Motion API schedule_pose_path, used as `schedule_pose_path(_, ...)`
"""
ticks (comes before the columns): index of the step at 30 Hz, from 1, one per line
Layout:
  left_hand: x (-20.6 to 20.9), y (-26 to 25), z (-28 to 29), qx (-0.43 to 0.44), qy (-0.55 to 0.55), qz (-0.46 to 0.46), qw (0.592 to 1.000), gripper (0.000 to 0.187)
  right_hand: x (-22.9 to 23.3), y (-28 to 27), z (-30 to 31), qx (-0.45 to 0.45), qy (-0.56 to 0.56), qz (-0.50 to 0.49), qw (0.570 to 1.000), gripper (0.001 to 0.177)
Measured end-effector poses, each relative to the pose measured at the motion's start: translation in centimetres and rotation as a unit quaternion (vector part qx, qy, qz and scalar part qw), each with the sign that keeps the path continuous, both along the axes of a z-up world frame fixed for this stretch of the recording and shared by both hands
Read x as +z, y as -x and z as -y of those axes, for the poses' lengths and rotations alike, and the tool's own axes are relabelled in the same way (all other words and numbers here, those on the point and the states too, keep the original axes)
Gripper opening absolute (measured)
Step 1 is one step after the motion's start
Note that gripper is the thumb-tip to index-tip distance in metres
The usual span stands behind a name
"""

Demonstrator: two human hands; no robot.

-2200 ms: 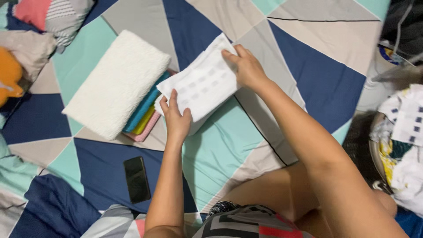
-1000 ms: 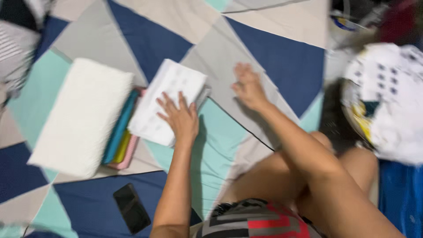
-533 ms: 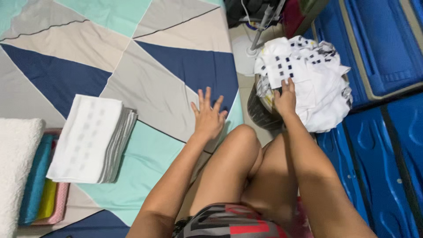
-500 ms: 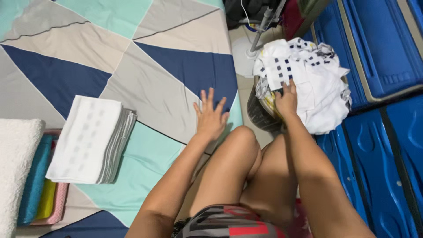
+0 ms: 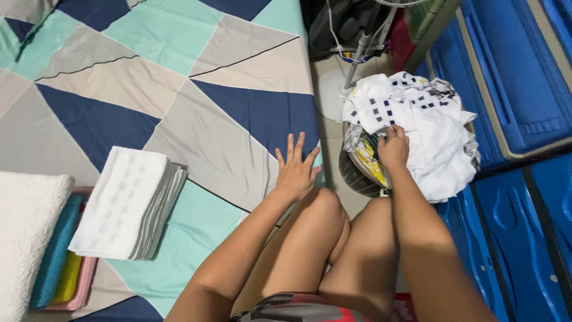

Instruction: The person sits on a bed and repeatedly folds white towels with blue square patterns, stacking them neatly beside other folded towels. The person handles each towel one at a time, smoothing and aligning edges before placing it on the growing stack.

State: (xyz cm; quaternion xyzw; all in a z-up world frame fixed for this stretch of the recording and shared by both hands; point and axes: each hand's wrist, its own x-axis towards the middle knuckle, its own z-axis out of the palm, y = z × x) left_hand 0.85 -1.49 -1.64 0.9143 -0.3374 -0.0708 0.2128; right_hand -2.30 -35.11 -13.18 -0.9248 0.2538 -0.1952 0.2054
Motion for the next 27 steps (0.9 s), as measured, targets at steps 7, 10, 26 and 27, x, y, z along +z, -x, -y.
schedule_pose_path(7,-7.4,-1.9,4.9,0.092,0.23,-0.398,0.884,0.075,9.1,1.6,-5.6,-0.017,0.045,0.278,0.959,0.017)
schedule_pose_path(10,-9.6,-3.3,7.5,0.198,0.372,-0.699,0.578,0.086,11.9,2.3,-9.1,0.055,-0.043,0.291,0.954,0.012)
schedule_pose_path(26,-9.4,-6.0,9.6,0.112,0.535,-0.595,0.589,0.06,4.9,4.2,-1.0,-0.319,-0.031,0.069,0.945,0.044)
schedule_pose_path(27,-8.6,-5.9,8.6,0.107,0.555,-0.587,0.579,0.061,5.3,4.1,0.0,-0.335,-0.032,0.054,0.94,0.048)
